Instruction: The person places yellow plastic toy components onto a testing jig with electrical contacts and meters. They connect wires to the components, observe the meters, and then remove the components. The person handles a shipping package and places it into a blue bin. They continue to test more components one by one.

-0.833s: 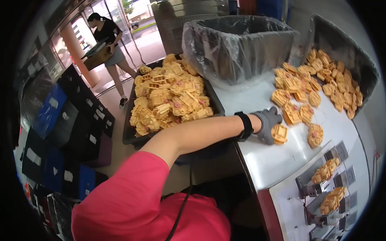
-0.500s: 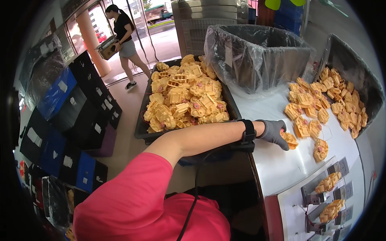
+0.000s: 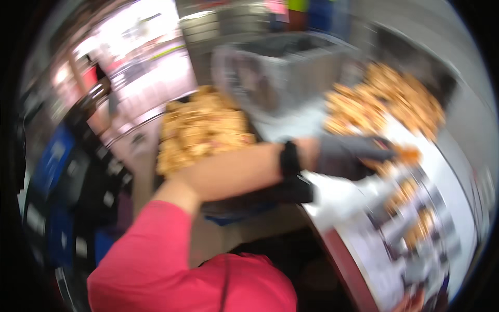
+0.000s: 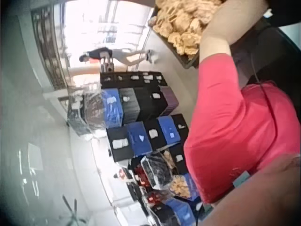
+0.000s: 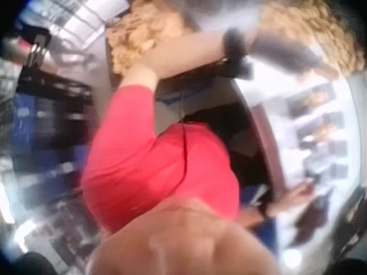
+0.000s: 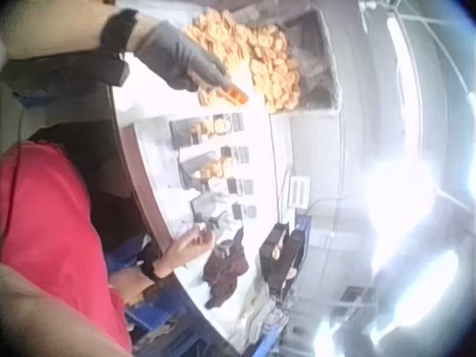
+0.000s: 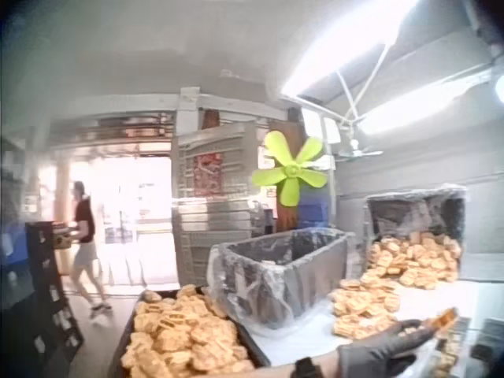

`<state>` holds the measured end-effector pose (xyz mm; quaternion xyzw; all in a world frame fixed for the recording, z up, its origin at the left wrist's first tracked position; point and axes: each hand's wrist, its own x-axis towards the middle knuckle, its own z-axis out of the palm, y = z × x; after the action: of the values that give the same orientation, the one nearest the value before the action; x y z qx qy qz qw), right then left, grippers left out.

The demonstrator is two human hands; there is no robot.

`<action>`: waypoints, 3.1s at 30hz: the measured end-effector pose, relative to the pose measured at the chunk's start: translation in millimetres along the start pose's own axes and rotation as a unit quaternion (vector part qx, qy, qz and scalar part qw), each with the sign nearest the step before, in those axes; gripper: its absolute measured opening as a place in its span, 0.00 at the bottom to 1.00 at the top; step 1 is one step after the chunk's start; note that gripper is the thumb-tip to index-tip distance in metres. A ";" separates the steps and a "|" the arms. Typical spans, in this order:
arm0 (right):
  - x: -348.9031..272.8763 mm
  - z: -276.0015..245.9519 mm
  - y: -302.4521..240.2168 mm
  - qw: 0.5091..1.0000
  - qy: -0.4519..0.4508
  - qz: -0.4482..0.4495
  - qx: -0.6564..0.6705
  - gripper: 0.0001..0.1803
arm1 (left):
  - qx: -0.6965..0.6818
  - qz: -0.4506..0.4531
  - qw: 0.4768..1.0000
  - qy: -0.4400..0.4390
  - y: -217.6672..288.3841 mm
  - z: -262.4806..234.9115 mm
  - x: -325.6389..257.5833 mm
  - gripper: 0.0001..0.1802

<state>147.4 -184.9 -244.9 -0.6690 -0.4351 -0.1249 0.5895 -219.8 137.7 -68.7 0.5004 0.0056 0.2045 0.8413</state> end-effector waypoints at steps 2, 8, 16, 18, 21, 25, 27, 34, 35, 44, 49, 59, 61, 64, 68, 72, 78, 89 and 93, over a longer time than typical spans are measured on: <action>-7.0 30.5 -82.4 0.991 -0.102 0.079 -0.040 0.23 | 0.023 -0.018 0.995 0.098 10.9 17.5 -7.4 0.08; -3.0 30.0 -131.2 0.993 -0.089 0.075 -0.019 0.20 | 0.131 -0.132 0.980 0.073 3.8 42.7 47.4 0.24; 1.1 14.3 -123.9 0.984 -0.082 0.118 0.102 0.21 | 0.342 -0.211 0.916 0.012 -6.7 78.5 139.3 0.34; 3.8 14.9 -126.0 0.984 -0.097 0.106 0.104 0.21 | 0.390 -0.228 0.892 0.001 -7.4 78.6 155.4 0.34; 11.5 19.4 -128.7 0.988 -0.092 0.071 0.103 0.19 | 0.397 -0.238 0.886 -0.024 -3.6 79.6 169.0 0.34; 13.9 25.6 -120.5 0.984 -0.066 0.079 0.148 0.15 | 0.404 -0.258 0.877 -0.038 -6.4 91.3 177.9 0.35; 12.1 25.5 -119.4 0.982 -0.062 0.089 0.155 0.14 | 0.413 -0.265 0.871 -0.033 -7.8 100.3 178.3 0.36; 9.1 23.1 -121.9 0.989 -0.050 0.060 0.124 0.17 | 0.398 -0.275 0.874 -0.042 -11.1 103.9 180.4 0.37; 8.7 22.4 -122.0 0.988 -0.056 0.067 0.129 0.17 | 0.401 -0.275 0.873 -0.042 -11.9 104.7 181.1 0.37; 9.9 17.8 -123.6 0.982 -0.092 0.080 0.144 0.21 | 0.412 -0.289 0.860 -0.086 -12.6 112.4 186.5 0.37; 10.1 19.4 -125.3 0.982 -0.105 0.074 0.141 0.22 | 0.369 -0.294 0.872 -0.128 -10.8 100.8 184.7 0.39; 10.1 16.4 -125.1 0.979 -0.116 0.088 0.144 0.23 | 0.349 -0.299 0.874 -0.156 -6.2 109.7 183.4 0.38; 10.1 16.1 -125.2 0.978 -0.118 0.089 0.145 0.24 | 0.391 -0.290 0.861 -0.148 -8.0 101.7 185.7 0.35; 9.9 16.9 -126.1 0.978 -0.120 0.089 0.147 0.24 | 0.342 -0.323 0.865 -0.175 -6.4 81.1 191.9 0.32; 9.2 18.2 -124.0 0.978 -0.118 0.091 0.144 0.24 | 0.293 -0.348 0.874 -0.174 -5.4 88.6 189.6 0.34; 9.1 17.3 -125.5 0.977 -0.117 0.095 0.148 0.24 | 0.287 -0.360 0.875 -0.148 -3.3 89.7 188.3 0.31; 10.9 17.3 -126.4 0.972 -0.108 0.100 0.184 0.20 | 0.396 -0.302 0.864 -0.080 -4.2 89.1 196.3 0.17; 10.3 15.9 -119.8 0.966 -0.126 0.080 0.213 0.14 | 0.902 0.007 0.408 -0.142 -59.3 136.0 218.2 0.30; 10.1 13.4 -119.5 0.965 -0.121 0.080 0.216 0.14 | 0.923 0.011 0.357 -0.141 -82.0 174.3 194.0 0.32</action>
<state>61.5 -177.2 -160.5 -0.5683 -0.4652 0.1017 0.6710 23.0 25.1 -13.0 0.9844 0.0672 0.0067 -0.1627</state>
